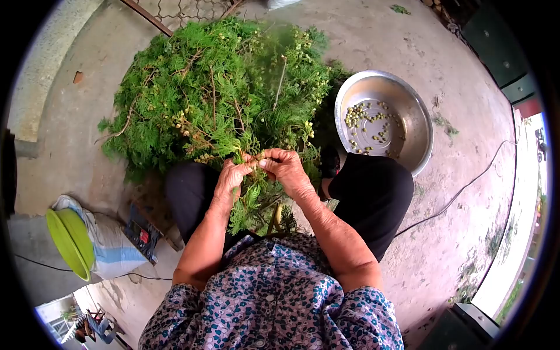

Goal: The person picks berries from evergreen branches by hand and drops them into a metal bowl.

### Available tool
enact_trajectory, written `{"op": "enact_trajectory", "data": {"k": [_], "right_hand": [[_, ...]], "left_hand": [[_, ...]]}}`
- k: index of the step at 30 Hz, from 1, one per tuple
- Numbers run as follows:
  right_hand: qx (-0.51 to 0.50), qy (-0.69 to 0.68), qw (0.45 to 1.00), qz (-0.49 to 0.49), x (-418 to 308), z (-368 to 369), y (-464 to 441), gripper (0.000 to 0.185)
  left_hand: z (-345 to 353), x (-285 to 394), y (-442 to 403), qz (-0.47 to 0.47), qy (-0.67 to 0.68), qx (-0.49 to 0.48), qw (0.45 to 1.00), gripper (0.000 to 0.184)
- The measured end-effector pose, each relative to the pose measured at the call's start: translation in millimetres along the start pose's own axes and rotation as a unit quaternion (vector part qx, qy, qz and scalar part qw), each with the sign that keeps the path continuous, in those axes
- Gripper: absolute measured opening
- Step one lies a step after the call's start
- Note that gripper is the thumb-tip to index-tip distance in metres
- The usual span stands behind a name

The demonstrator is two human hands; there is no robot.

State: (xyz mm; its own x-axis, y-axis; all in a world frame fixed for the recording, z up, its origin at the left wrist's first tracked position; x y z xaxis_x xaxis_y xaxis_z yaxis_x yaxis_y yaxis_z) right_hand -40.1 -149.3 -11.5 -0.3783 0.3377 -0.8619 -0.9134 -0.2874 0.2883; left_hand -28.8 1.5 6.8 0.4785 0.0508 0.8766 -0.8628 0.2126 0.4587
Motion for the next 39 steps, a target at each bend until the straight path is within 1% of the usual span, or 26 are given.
{"op": "enact_trajectory", "data": {"k": [1,3,5,8,9,11,12,13,15,16,17,18,19,20,21,23,25,26,27,29,30,31,33,35,37,39], "right_hand": [[0.001,-0.002,1.0,0.001,-1.4,6.2,1.2,0.012],[0.087,-0.136,0.987,0.019,-0.5,15.6,1.3,0.009],[0.109,-0.164,0.98,0.022,-1.4,24.3,-0.9,0.007],[0.224,-0.195,0.955,0.01,-12.6,18.0,-2.8,0.002],[0.249,-0.192,0.948,-0.04,-13.8,-7.4,-8.4,0.003],[0.298,-0.204,0.93,-0.065,-30.8,-47.1,-7.6,0.008],[0.284,-0.199,0.934,-0.087,-41.0,-60.9,-3.0,0.005],[0.302,-0.212,0.924,-0.1,-44.0,-78.0,-0.1,0.002],[0.31,-0.245,0.9,-0.182,-39.6,-128.8,-0.5,0.011],[0.332,-0.017,0.93,-0.155,-32.8,-163.5,6.9,0.019],[0.365,-0.03,0.917,-0.155,-35.8,-175.9,8.6,0.027],[0.398,-0.042,0.903,-0.156,-39.0,-188.0,10.4,0.036],[0.432,-0.294,0.834,-0.177,-48.9,-186.3,12.2,0.045],[0.387,-0.305,0.848,-0.195,-43.5,-203.1,15.3,0.052],[0.386,-0.307,0.847,-0.196,-45.2,-199.9,17.0,0.052],[0.445,-0.223,0.856,-0.144,-48.1,-191.6,21.5,0.051],[0.398,-0.268,0.863,-0.158,-41.0,-177.6,18.5,0.037],[0.326,-0.246,0.897,-0.17,-35.6,-167.0,17.8,0.03],[0.252,-0.223,0.924,-0.18,-31.7,-153.3,15.5,0.023],[0.242,-0.217,0.935,-0.138,-51.6,-99.1,13.3,0.014],[0.238,-0.209,0.933,-0.172,-51.3,-89.7,8.0,0.014],[0.264,-0.136,0.929,-0.218,-61.7,-75.1,6.1,0.016],[0.236,0.054,0.937,-0.253,-93.0,-43.8,9.4,0.018],[0.081,0.122,0.969,-0.2,-112.2,-8.7,7.3,0.026],[-0.004,0.211,0.971,-0.114,-111.9,16.9,-3.6,0.032],[-0.047,0.311,0.943,-0.109,-98.1,22.0,-22.0,0.035]], "left_hand": [[1.3,-0.2,-1.2,-0.002,-0.001,0.0,1.0,0.019],[3.5,0.7,-3.9,0.051,0.03,-0.004,0.998,0.018],[4.4,0.6,-4.4,0.051,0.041,-0.011,0.998,0.018],[7.8,11.9,8.4,0.168,0.096,-0.008,0.981,0.016],[-16.9,-6.5,-10.4,0.093,0.066,-0.014,0.993,0.018],[-30.3,6.4,-4.4,0.04,0.004,0.005,0.999,0.019],[-35.3,0.2,-11.4,0.166,0.063,-0.08,0.981,0.017],[-38.4,0.1,-12.8,0.178,0.118,-0.089,0.973,0.015],[-52.3,1.5,-25.7,0.178,0.148,-0.136,0.963,0.017],[-48.0,5.7,-22.2,0.14,0.162,-0.074,0.974,0.019],[-49.1,8.4,-24.1,0.142,0.161,-0.075,0.974,0.019],[-51.0,13.0,-27.5,0.147,0.204,-0.122,0.96,0.02],[-48.6,20.3,-26.2,0.149,0.247,-0.168,0.943,0.021],[-47.7,27.2,-21.7,0.155,0.212,-0.151,0.953,0.02],[-46.4,30.9,-22.1,0.155,0.21,-0.151,0.953,0.02],[-43.3,41.8,-25.0,0.233,0.321,-0.209,0.894,0.021],[-36.3,57.3,-16.2,0.239,0.283,-0.164,0.914,0.02],[-38.8,58.4,-21.6,0.247,0.288,-0.203,0.902,0.019],[-42.1,58.2,-26.3,0.239,0.308,-0.249,0.887,0.01],[-48.8,57.8,-35.8,0.213,0.341,-0.338,0.851,0.036],[-40.8,61.8,-28.2,0.254,0.303,-0.311,0.864,0.03],[-40.9,62.2,-27.4,0.258,0.296,-0.305,0.868,0.024],[-41.3,63.3,-27.0,0.262,0.288,-0.298,0.871,0.019],[-39.2,63.2,-27.3,0.224,0.321,-0.321,0.862,0.021],[-38.2,60.9,-32.2,0.237,0.306,-0.324,0.863,0.019],[-42.9,56.2,-34.7,0.205,0.252,-0.269,0.907,0.014]]}}
Point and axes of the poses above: each hand's wrist, its own y-axis away from the middle knuckle, its own z-axis out of the palm, x = y × z, the point moved 1 cm from there along -y, towards the middle knuckle, and after that the axes turned 7 degrees about -x, right-handed, at the moved point
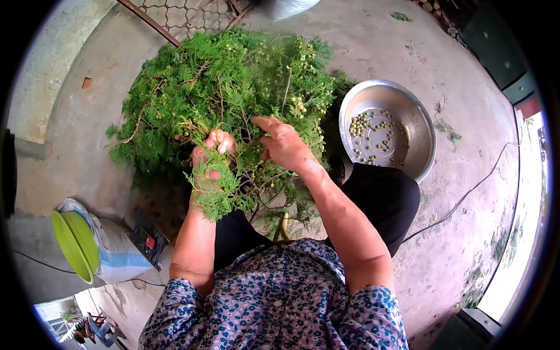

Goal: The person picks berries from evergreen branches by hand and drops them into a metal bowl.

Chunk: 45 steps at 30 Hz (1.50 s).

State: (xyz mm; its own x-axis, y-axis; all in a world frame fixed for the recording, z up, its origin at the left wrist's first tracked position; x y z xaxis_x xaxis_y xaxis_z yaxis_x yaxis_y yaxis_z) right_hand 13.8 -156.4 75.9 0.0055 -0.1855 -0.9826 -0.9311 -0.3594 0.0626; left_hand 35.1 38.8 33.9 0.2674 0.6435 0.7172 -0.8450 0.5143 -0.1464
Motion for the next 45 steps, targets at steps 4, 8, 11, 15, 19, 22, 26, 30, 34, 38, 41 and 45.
{"op": "enact_trajectory", "data": {"k": [4,8,11,15,19,22,26,30,34,38,41,45], "right_hand": [[-0.009,0.115,0.992,-0.044,22.5,9.5,-15.0,0.02],[0.165,0.264,0.938,-0.151,32.3,17.9,-15.7,0.014],[0.291,-0.028,0.953,0.079,41.0,-22.2,-13.2,0.012],[0.323,-0.18,0.927,0.06,48.9,-71.9,14.7,0.015],[0.387,-0.118,0.909,0.099,106.5,-110.4,46.3,0.029],[0.409,0.374,0.832,0.034,139.6,-124.5,62.2,0.039],[0.286,-0.099,0.949,0.094,98.6,-82.4,55.1,0.024],[0.116,-0.232,0.96,0.109,80.6,-38.7,52.7,0.02],[-0.058,-0.165,0.983,0.053,104.7,-29.8,65.4,0.029],[-0.13,-0.077,0.986,-0.067,130.4,-2.4,71.6,0.053],[-0.165,-0.063,0.984,-0.02,95.4,9.1,63.8,0.053],[-0.151,-0.04,0.987,-0.036,98.7,15.0,53.1,0.048]], "left_hand": [[17.7,6.9,4.5,0.038,0.008,0.002,0.999,0.024],[3.4,5.9,11.4,0.054,0.001,0.01,0.999,0.018],[-7.5,6.5,13.4,0.128,0.119,-0.095,0.98,0.023],[-30.8,10.6,16.5,0.09,0.24,-0.092,0.962,0.02],[-13.3,22.1,20.6,0.119,0.163,0.009,0.979,0.015],[-26.6,23.3,20.9,0.098,0.171,0.03,0.98,0.018],[-46.4,19.5,17.6,0.107,0.199,-0.02,0.974,0.009],[-41.3,21.6,20.2,0.104,0.172,0.057,0.978,0.013],[-43.1,23.7,18.0,0.109,0.167,0.063,0.978,0.015],[-49.9,25.7,18.4,0.103,0.17,0.112,0.974,0.016],[-46.0,24.8,19.3,0.115,0.13,0.139,0.975,0.018],[-32.2,26.1,17.3,0.122,0.149,0.072,0.979,0.011]]}}
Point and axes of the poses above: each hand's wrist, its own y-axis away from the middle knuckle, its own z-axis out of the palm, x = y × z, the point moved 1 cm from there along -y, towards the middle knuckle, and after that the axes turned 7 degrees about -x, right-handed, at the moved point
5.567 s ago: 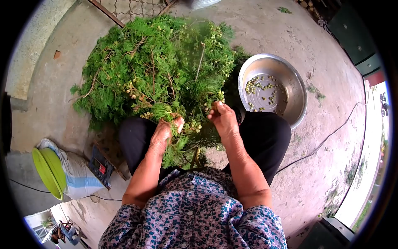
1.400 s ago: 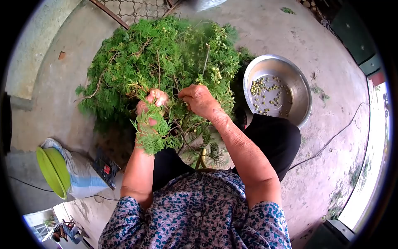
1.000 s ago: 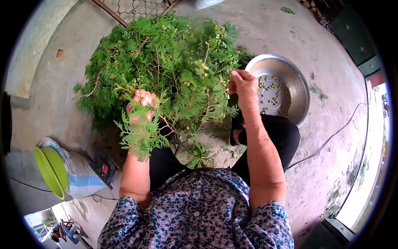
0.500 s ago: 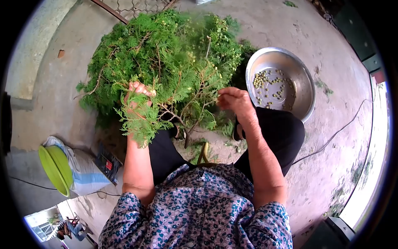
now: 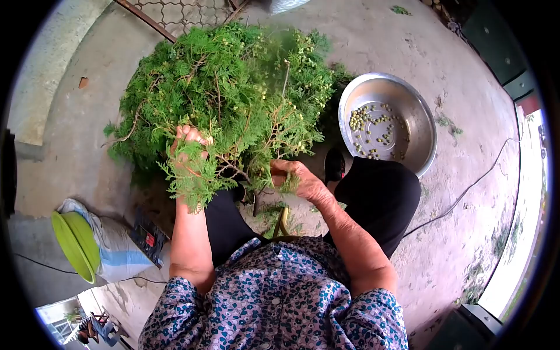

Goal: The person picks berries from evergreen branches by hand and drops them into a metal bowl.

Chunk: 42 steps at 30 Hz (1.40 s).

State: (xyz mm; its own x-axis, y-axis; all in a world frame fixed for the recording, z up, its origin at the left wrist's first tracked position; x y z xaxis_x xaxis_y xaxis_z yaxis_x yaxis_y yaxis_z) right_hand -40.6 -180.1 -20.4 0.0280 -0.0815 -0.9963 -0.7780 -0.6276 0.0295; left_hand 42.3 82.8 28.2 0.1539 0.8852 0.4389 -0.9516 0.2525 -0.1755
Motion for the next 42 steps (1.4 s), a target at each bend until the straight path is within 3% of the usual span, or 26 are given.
{"op": "enact_trajectory", "data": {"k": [1,3,5,7,8,10,12,13,15,16,17,18,19,20,21,24,27,29,31,32,33,35,37,39,41,42], "right_hand": [[0.001,0.001,1.0,0.0,3.0,3.5,-4.3,0.048],[0.043,-0.061,0.988,0.138,10.2,17.5,-18.2,0.019],[0.091,-0.338,0.933,0.079,8.3,39.0,-34.0,0.028],[0.117,-0.123,0.985,0.01,-1.5,45.9,-44.5,0.037],[0.131,-0.103,0.986,0.031,-6.8,43.7,-45.8,0.034],[0.157,-0.064,0.983,0.074,-21.0,39.3,-48.6,0.031],[0.212,-0.23,0.947,0.075,-26.9,42.9,-50.3,0.027],[0.227,-0.268,0.936,0.024,-29.9,40.2,-52.5,0.026],[0.254,-0.236,0.936,0.065,-44.8,34.8,-50.6,0.027],[0.252,-0.234,0.937,0.063,-51.9,35.1,-51.0,0.027],[0.267,-0.163,0.947,0.079,-57.6,37.6,-50.6,0.029],[0.28,-0.09,0.951,0.094,-60.2,40.7,-50.0,0.031],[0.307,0.048,0.95,0.024,-51.2,44.7,-55.5,0.032],[0.318,0.103,0.942,0.015,-49.7,48.4,-53.2,0.028],[0.328,0.156,0.932,0.006,-61.2,51.4,-51.8,0.024],[0.295,0.231,0.927,-0.02,-59.7,57.4,-52.2,0.014],[0.289,0.254,0.923,-0.03,-58.4,60.7,-53.5,0.014],[0.282,0.269,0.92,-0.03,-58.0,60.2,-53.9,0.015],[0.289,0.056,0.952,-0.086,-48.4,60.2,-53.0,0.021],[0.283,-0.103,0.953,0.019,-42.7,61.1,-46.5,0.03],[0.316,-0.179,0.931,0.034,-39.2,60.4,-40.7,0.026],[0.383,-0.347,0.853,0.075,-10.7,66.8,-32.9,0.022],[0.365,-0.384,0.842,0.097,-2.8,65.7,-30.8,0.015],[0.265,-0.479,0.821,0.164,-1.9,67.3,-35.4,0.016],[0.272,-0.48,0.82,0.152,3.3,67.0,-41.2,0.021],[0.284,-0.492,0.811,0.14,5.0,65.3,-43.4,0.022]], "left_hand": [[-3.2,-1.1,-1.6,0.0,0.0,-0.002,1.0,0.011],[-3.0,-4.7,-3.9,0.001,0.048,-0.121,0.991,0.013],[-1.1,-4.9,-1.6,0.013,0.034,-0.104,0.994,0.013],[-11.1,-5.6,-3.1,0.008,0.073,-0.147,0.986,0.008],[-18.3,-8.4,-7.8,0.067,0.06,-0.174,0.981,0.008],[6.5,-12.8,-6.9,0.047,0.058,-0.187,0.979,0.008],[13.8,-12.4,-3.0,-0.004,0.05,-0.172,0.984,0.011],[12.5,-11.9,-1.2,-0.003,0.05,-0.173,0.984,0.011],[11.3,-12.9,2.6,-0.05,-0.06,-0.039,0.996,0.014],[35.5,-12.4,10.5,-0.049,-0.283,-0.022,0.958,0.014],[15.1,-15.7,8.8,-0.064,-0.278,0.023,0.958,0.012],[18.3,-14.9,7.5,-0.065,-0.366,0.025,0.928,0.009],[22.6,-15.3,6.4,-0.065,-0.451,0.028,0.89,0.006],[21.8,-15.7,5.5,-0.135,-0.432,0.093,0.887,0.016],[20.6,-17.3,6.4,-0.105,-0.43,0.016,0.897,0.02],[46.8,-22.8,10.2,-0.13,-0.459,0.061,0.877,0.021],[47.0,-21.5,12.0,-0.109,-0.423,0.064,0.897,0.022],[37.0,-16.8,15.7,-0.144,-0.456,0.033,0.878,0.033],[47.0,-18.9,16.8,-0.13,-0.469,0.081,0.87,0.028],[36.4,-18.7,17.3,-0.123,-0.398,0.115,0.902,0.028],[30.3,-19.0,18.3,-0.115,-0.324,0.149,0.927,0.028],[44.1,-17.9,18.8,-0.112,-0.324,0.175,0.923,0.025],[51.9,-17.6,19.1,-0.103,-0.251,0.175,0.947,0.023],[63.6,-19.6,21.7,-0.116,-0.246,0.16,0.949,0.021],[69.5,-18.8,23.7,-0.104,-0.267,0.077,0.955,0.019],[58.3,-21.1,20.4,-0.053,-0.314,0.079,0.945,0.021]]}}
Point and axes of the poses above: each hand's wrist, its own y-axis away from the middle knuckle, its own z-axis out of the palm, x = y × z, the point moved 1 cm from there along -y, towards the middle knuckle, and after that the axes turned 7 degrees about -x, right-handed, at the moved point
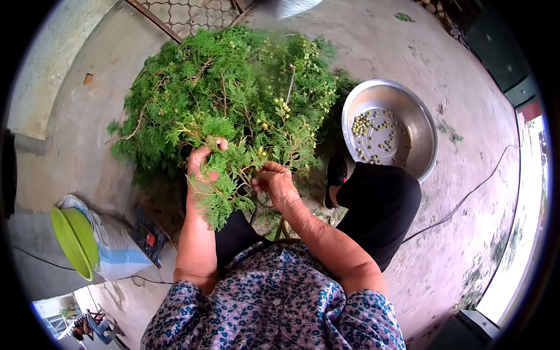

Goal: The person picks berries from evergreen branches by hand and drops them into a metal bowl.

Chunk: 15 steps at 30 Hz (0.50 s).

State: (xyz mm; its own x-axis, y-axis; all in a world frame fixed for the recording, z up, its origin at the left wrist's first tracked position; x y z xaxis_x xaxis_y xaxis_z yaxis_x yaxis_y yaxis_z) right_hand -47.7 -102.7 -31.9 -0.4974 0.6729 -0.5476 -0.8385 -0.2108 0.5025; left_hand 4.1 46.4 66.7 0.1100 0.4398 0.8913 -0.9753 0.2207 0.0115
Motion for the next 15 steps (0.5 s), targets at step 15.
{"op": "enact_trajectory", "data": {"k": [15], "right_hand": [[-0.047,0.137,0.986,-0.086,-39.0,-12.5,-18.1,0.018]], "left_hand": [[-28.1,-19.2,0.6,0.074,-0.039,-0.105,0.991,0.037]]}}
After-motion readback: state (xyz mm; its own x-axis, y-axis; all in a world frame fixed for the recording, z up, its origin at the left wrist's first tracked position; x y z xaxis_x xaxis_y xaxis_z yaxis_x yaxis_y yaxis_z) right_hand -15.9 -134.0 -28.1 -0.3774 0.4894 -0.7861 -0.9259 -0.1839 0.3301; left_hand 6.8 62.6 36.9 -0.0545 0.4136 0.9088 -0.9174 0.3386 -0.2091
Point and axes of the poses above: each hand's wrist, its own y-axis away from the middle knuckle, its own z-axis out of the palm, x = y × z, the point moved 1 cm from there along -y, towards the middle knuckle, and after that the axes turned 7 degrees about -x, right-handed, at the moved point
